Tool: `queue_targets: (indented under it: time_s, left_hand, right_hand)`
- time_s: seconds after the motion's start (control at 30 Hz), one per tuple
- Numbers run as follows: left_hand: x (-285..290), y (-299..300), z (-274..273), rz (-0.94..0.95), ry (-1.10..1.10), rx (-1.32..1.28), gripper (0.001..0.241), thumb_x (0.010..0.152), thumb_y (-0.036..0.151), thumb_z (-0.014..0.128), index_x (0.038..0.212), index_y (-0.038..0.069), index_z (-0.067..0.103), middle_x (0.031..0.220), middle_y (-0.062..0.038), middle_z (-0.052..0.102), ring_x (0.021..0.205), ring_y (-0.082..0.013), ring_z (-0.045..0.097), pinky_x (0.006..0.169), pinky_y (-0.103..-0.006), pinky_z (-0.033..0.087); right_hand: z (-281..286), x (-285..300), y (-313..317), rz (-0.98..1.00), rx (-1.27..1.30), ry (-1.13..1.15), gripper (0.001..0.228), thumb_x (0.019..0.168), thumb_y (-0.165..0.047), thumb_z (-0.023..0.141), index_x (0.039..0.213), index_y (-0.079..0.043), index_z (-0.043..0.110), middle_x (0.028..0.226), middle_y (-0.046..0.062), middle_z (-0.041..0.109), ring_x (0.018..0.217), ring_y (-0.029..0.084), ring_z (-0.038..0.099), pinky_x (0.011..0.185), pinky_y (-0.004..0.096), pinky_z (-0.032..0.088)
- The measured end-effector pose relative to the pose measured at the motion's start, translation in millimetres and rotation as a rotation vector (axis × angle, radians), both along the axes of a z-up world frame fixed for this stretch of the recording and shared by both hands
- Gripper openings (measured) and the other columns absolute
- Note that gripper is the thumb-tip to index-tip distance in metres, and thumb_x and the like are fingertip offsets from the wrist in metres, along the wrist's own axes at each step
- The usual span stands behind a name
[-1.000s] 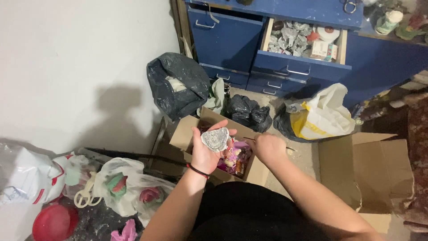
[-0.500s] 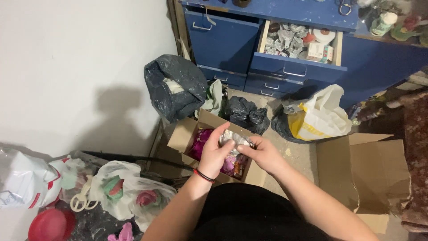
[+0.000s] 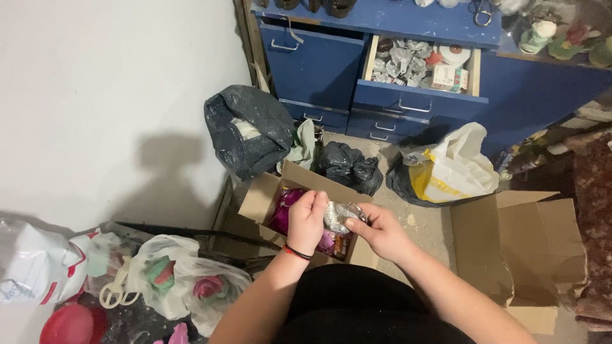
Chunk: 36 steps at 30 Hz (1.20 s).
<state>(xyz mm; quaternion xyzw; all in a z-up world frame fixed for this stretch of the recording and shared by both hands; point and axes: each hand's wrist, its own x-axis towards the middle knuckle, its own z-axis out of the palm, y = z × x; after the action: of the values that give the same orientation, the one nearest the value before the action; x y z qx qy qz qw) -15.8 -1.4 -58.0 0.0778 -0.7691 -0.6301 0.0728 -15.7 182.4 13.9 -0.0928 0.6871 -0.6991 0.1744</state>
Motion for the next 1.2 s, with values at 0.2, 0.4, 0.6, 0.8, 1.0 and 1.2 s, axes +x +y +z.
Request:
queue_targets:
  time_s: [0.2, 0.4, 0.6, 0.8, 1.0, 1.2]
  left_hand:
    - [-2, -16, 7, -0.133, -0.001, 0.082, 0.017, 0.103, 0.008, 0.054, 0.108, 0.002, 0.069, 0.067, -0.012, 0.072, 0.058, -0.0173, 0.07, 0.053, -0.0289, 0.062]
    - [-5, 3, 30, -0.294, 0.082, -0.222, 0.016, 0.093, 0.021, 0.078, 0.107, 0.014, 0.08, 0.089, -0.006, 0.076, 0.085, -0.0234, 0.074, 0.07, -0.0324, 0.063]
    - [-4, 22, 29, -0.156, -0.088, -0.152, 0.007, 0.09, 0.021, 0.079, 0.093, 0.016, 0.083, 0.083, -0.004, 0.078, 0.077, -0.0179, 0.074, 0.074, -0.0301, 0.06]
    - [-11, 34, -12, -0.016, -0.156, 0.041, 0.018, 0.096, 0.007, 0.067, 0.108, -0.002, 0.077, 0.086, -0.015, 0.079, 0.05, -0.0138, 0.065, 0.051, -0.0289, 0.058]
    - [-24, 18, -18, -0.075, -0.105, -0.147, 0.026, 0.1, -0.004, 0.051, 0.116, 0.005, 0.07, 0.109, -0.014, 0.065, 0.091, -0.0257, 0.072, 0.073, -0.0324, 0.069]
    - [-8, 21, -91, -0.158, -0.114, -0.365, 0.033, 0.096, 0.007, 0.061, 0.127, 0.012, 0.073, 0.138, -0.008, 0.069, 0.132, -0.025, 0.061, 0.114, -0.0398, 0.048]
  right_hand:
    - [-2, -6, 27, -0.077, -0.041, -0.102, 0.008, 0.096, -0.005, 0.072, 0.09, 0.0, 0.074, 0.063, 0.0, 0.061, 0.059, 0.01, 0.053, 0.061, 0.025, 0.045]
    - [-16, -11, 35, -0.02, 0.039, -0.057, 0.013, 0.094, -0.003, 0.074, 0.082, -0.002, 0.072, 0.06, -0.001, 0.062, 0.058, 0.009, 0.054, 0.058, 0.024, 0.044]
    - [19, -17, 33, 0.002, 0.164, 0.02, 0.02, 0.093, -0.006, 0.075, 0.074, -0.004, 0.068, 0.056, -0.001, 0.052, 0.058, 0.01, 0.048, 0.058, 0.026, 0.04]
    - [16, -24, 40, 0.002, 0.187, 0.046, 0.021, 0.093, -0.008, 0.076, 0.074, -0.003, 0.07, 0.056, -0.002, 0.054, 0.058, 0.012, 0.048, 0.058, 0.027, 0.041]
    - [-20, -45, 70, -0.01, 0.312, 0.029, 0.021, 0.093, -0.013, 0.077, 0.075, -0.005, 0.069, 0.057, 0.003, 0.06, 0.061, 0.014, 0.054, 0.064, 0.028, 0.046]
    - [-89, -119, 134, -0.054, 0.701, -0.232, 0.037, 0.103, -0.044, 0.06, 0.081, -0.015, 0.062, 0.075, 0.004, 0.066, 0.071, 0.019, 0.061, 0.068, 0.035, 0.049]
